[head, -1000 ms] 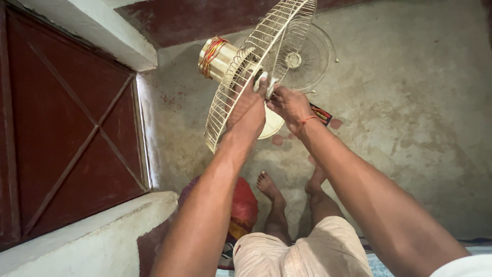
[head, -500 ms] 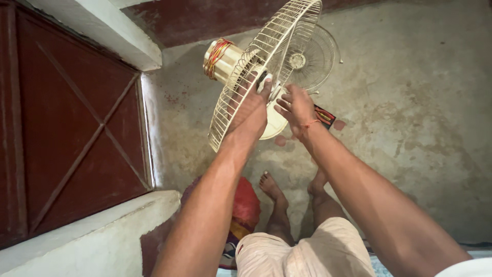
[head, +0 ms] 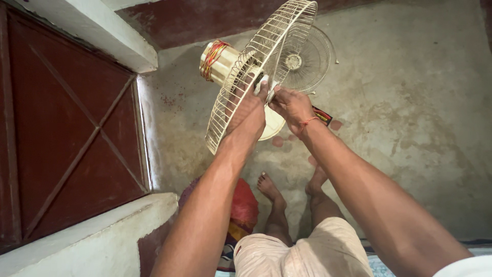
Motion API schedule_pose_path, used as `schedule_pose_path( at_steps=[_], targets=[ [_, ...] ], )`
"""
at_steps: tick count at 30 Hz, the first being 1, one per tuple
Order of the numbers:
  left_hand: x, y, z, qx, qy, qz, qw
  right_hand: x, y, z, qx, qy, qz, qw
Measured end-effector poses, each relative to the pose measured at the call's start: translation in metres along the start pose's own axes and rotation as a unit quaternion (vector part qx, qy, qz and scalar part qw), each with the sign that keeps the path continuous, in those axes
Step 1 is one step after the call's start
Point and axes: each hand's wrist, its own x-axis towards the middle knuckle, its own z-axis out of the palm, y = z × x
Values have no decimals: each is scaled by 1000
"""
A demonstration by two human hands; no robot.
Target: The person services a pedestal fan on the floor. They use pliers to loosen the blade nut, remove the front grill guard, detach the fan blades from the motor hub, and handle the hub cap while working on the disassembled fan parts.
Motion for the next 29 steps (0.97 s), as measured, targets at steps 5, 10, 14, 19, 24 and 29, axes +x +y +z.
schedule_pose_path(
  at_steps=[5,10,14,19,24,29],
  targets=[
    [-1,4,-10,-50,14,-34,998,1,0,3,8,-1,-13,1000],
    [-2,13,-26,-163,7,-122,979,-1,0,2,-4,-5,-22,1000],
    [-5,13,-35,-250,-8,-166,954,-4,-1,4,-20,7,-17,1000],
    [-8,14,-32,-301,-24,-204,931,-15,-5,4,-16,25,9,1000],
    [-11,7,-9,-162,6,-91,983,-29,-22,1,-34,32,26,999],
    [-19,3,7,-135,75,-35,987,-44,-42,9,-44,-2,35,998]
  ],
)
